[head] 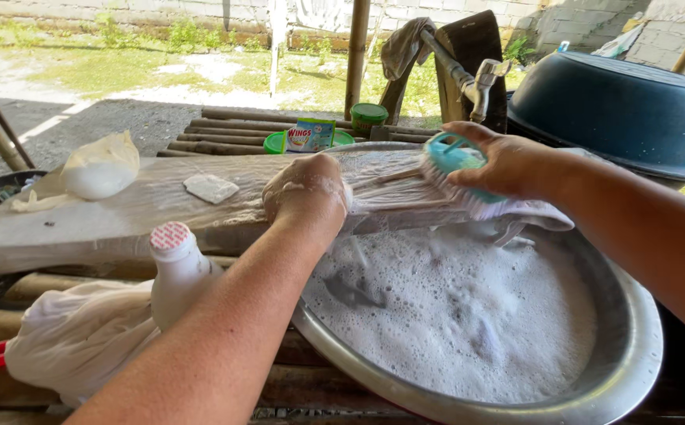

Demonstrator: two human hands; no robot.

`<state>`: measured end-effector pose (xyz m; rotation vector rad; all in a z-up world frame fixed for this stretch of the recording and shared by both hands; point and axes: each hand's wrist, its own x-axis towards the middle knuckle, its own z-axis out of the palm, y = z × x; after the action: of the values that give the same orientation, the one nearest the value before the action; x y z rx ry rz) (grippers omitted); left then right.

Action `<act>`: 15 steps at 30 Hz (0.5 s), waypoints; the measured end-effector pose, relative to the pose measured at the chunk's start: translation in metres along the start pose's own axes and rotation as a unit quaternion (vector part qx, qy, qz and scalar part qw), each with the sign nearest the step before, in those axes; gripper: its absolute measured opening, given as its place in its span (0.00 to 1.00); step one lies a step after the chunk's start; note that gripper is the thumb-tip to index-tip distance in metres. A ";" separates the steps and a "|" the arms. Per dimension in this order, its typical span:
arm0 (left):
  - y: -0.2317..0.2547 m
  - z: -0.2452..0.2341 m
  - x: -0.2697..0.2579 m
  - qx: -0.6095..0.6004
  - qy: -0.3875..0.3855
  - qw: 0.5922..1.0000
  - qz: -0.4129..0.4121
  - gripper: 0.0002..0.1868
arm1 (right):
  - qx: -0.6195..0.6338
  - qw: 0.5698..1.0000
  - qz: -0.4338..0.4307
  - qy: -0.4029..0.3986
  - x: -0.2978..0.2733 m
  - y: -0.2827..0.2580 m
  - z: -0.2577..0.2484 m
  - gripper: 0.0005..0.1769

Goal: The person washes clothes by scrubbing them against a wooden board with a brush, then rubbing and wringing the garments by hand in a basin of soapy water.

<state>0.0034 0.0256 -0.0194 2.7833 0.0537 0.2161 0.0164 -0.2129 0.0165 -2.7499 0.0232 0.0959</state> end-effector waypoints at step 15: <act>0.005 -0.006 -0.001 0.004 -0.016 1.000 0.000 0.12 | -0.053 0.996 -0.009 0.066 -0.028 -0.009 -0.003 0.48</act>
<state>0.0014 0.0230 -0.0127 2.7945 0.0462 0.1715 -0.0109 -0.2059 0.0244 -2.8572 0.0288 -0.0912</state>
